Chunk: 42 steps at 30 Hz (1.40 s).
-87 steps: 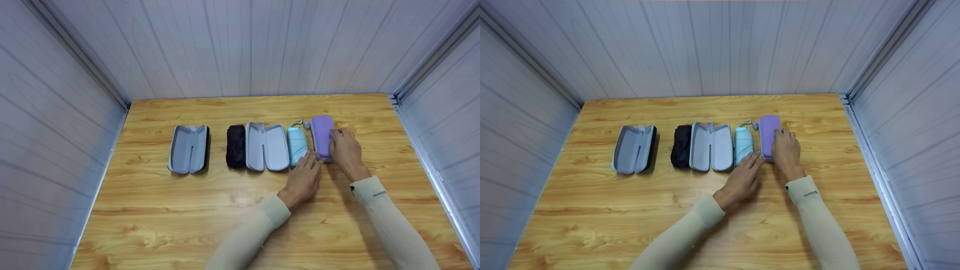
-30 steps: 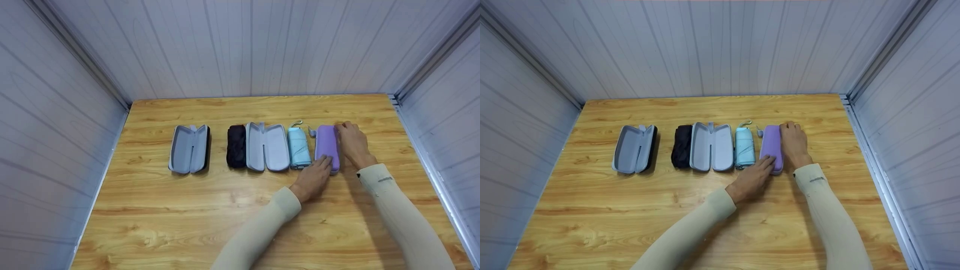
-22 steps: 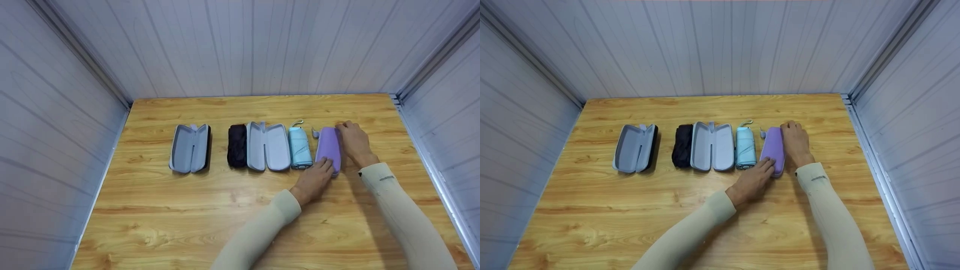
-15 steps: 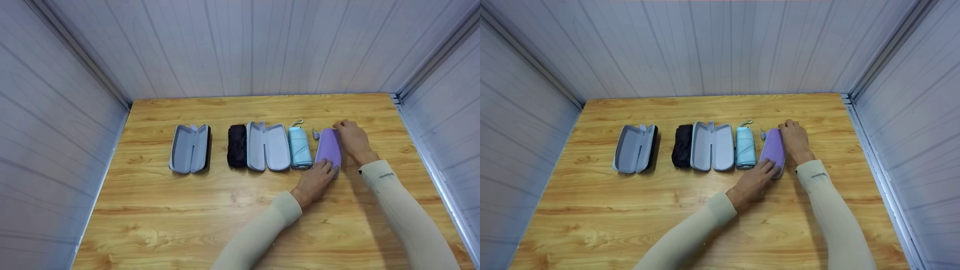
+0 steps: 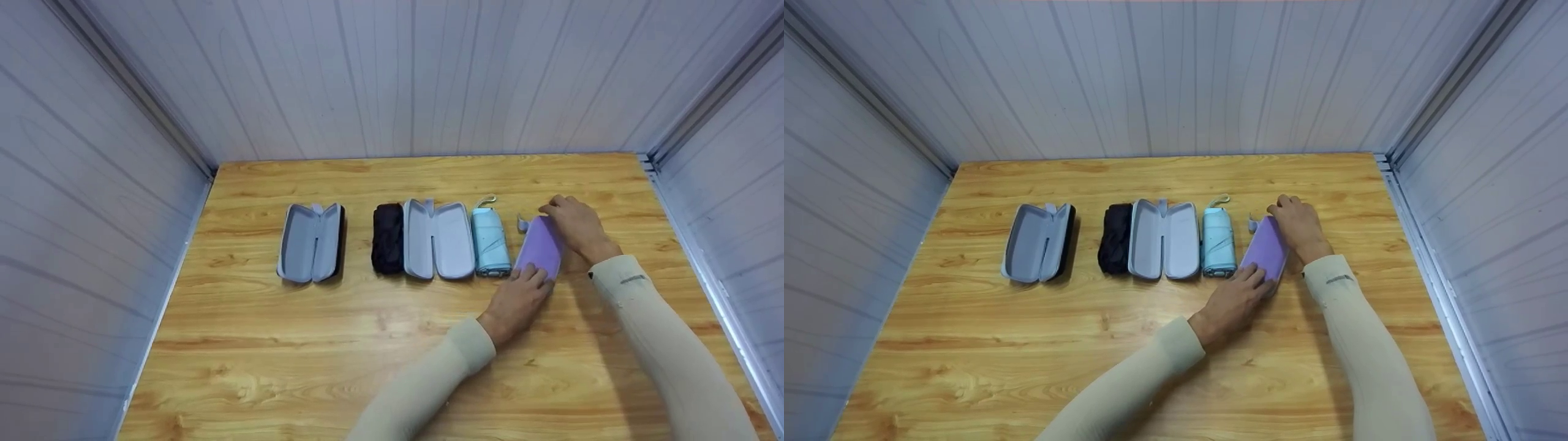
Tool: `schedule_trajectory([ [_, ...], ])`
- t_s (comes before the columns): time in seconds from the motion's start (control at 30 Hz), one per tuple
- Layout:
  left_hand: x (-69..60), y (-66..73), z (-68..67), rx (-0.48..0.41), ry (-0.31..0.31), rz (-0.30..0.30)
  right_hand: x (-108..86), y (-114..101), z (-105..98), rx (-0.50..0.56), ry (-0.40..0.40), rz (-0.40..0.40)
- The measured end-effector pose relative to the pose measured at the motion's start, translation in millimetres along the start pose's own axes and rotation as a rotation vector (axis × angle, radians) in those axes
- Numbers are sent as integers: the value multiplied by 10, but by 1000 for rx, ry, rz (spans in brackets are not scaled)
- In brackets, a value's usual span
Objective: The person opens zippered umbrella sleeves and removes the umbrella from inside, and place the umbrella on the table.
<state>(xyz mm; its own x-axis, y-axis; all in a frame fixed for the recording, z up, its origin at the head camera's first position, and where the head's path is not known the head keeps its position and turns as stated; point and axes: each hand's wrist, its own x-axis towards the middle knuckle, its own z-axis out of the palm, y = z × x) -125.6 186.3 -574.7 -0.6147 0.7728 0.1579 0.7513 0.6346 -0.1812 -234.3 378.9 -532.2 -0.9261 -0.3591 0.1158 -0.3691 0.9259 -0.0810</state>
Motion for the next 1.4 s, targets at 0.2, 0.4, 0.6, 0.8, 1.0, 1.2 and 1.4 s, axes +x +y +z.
schedule_trajectory([
  [0.2,-4,5,-19,-46,-21,-5,44,67,-18,-36,-72,-40],
  [0.4,-7,1,-56,-66,-31,-6,66,115,-49,-43,-149,-58],
  [0.6,-7,-12,-74,-74,-36,-9,56,177,-16,-14,-186,-92],
  [0.8,-12,-19,-59,-78,-23,-9,52,215,-6,42,-246,-115],
  [1.0,-35,-25,-56,-60,-17,5,66,250,-62,108,-295,-134],
  [1.2,-49,-32,-47,-69,-24,22,90,222,-130,130,-330,-135],
  [1.4,-66,-33,-37,-79,-21,18,108,203,-119,114,-342,-144],
])
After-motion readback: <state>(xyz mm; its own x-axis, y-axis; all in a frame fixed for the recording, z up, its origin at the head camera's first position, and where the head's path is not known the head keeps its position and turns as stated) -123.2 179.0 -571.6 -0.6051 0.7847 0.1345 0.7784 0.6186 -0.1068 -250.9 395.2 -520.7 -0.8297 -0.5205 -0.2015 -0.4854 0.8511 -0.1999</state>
